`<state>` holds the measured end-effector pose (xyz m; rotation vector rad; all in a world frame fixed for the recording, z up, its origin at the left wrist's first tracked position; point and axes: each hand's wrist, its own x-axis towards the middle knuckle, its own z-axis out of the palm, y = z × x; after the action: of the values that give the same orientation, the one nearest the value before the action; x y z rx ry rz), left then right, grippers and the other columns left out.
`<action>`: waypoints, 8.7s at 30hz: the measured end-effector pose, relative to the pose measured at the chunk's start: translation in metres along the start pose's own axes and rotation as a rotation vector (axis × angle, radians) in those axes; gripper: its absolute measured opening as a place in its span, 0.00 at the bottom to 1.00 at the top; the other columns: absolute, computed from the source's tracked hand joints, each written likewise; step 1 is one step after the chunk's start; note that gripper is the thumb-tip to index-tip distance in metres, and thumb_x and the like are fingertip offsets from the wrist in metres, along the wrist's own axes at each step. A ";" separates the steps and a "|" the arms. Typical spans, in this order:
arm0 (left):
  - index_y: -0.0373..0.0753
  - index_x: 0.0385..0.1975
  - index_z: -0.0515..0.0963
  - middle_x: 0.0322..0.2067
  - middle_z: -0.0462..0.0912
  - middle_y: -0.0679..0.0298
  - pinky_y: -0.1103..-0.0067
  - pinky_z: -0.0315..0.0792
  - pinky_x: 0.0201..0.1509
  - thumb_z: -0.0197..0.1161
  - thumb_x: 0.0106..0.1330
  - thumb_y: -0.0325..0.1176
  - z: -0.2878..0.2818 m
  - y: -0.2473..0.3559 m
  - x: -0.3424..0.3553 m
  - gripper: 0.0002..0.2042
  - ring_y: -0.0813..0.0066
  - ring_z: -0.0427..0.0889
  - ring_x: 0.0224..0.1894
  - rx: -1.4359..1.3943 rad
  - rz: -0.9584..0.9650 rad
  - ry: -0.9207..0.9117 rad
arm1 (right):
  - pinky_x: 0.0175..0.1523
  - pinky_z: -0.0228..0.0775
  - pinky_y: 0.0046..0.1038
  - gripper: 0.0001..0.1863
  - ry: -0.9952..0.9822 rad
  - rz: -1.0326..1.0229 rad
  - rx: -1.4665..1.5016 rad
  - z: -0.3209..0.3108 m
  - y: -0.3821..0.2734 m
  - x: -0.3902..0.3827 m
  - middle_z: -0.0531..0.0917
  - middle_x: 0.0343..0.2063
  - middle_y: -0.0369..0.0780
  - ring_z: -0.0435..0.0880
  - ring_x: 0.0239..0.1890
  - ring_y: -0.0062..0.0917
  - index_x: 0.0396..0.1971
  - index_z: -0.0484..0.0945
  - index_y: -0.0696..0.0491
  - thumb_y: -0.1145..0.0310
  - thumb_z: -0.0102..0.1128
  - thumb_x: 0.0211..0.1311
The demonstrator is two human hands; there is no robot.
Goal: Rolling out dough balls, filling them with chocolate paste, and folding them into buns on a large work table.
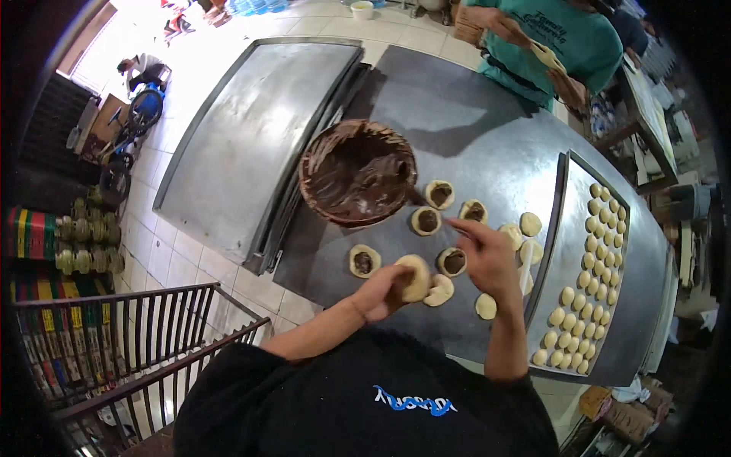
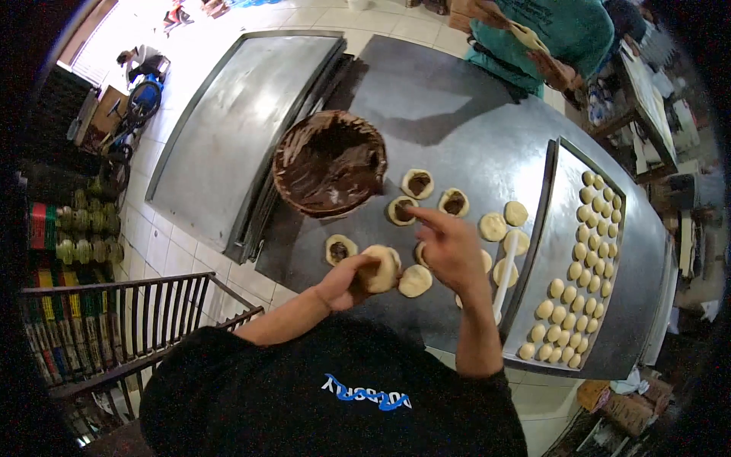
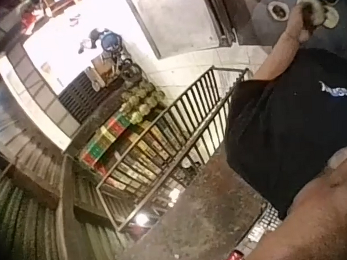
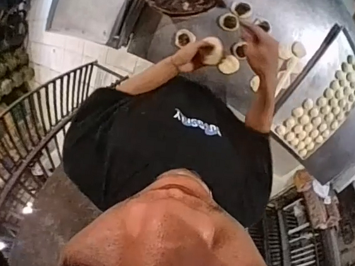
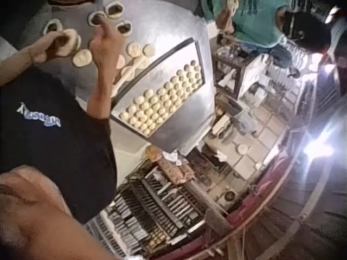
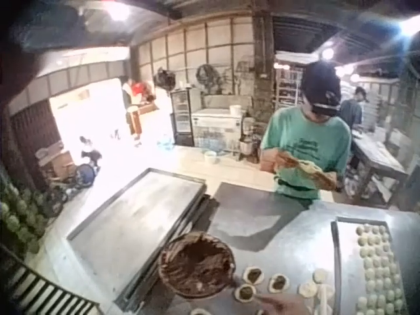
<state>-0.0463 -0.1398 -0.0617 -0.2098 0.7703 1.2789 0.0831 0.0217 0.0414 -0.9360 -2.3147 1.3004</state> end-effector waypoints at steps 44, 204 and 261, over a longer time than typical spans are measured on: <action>0.40 0.44 0.74 0.39 0.80 0.63 0.68 0.77 0.47 0.40 0.74 0.51 0.100 0.040 0.121 0.21 0.70 0.80 0.42 0.434 -0.100 -0.214 | 0.46 0.69 0.18 0.15 1.070 0.273 0.235 -0.013 0.067 -0.133 0.82 0.36 0.36 0.78 0.39 0.16 0.50 0.77 0.59 0.78 0.53 0.64; 0.33 0.46 0.72 0.39 0.79 0.46 0.59 0.72 0.47 0.59 0.56 0.31 0.091 -0.186 0.182 0.18 0.46 0.78 0.41 2.138 0.237 0.046 | 0.31 0.68 0.31 0.16 0.953 0.698 -0.207 -0.066 0.263 -0.232 0.75 0.19 0.44 0.73 0.22 0.31 0.23 0.71 0.58 0.65 0.69 0.50; 0.31 0.49 0.71 0.41 0.80 0.60 0.77 0.77 0.46 0.50 0.72 0.41 -0.082 0.104 -0.093 0.18 0.71 0.81 0.42 0.401 0.770 0.212 | 0.32 0.66 0.19 0.18 -0.256 0.209 0.301 0.118 -0.071 0.031 0.79 0.22 0.33 0.73 0.25 0.13 0.51 0.79 0.54 0.78 0.50 0.60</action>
<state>-0.1809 -0.2250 -0.0364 0.3159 1.3460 1.7956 -0.0334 -0.0583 0.0380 -0.9758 -2.1518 1.8925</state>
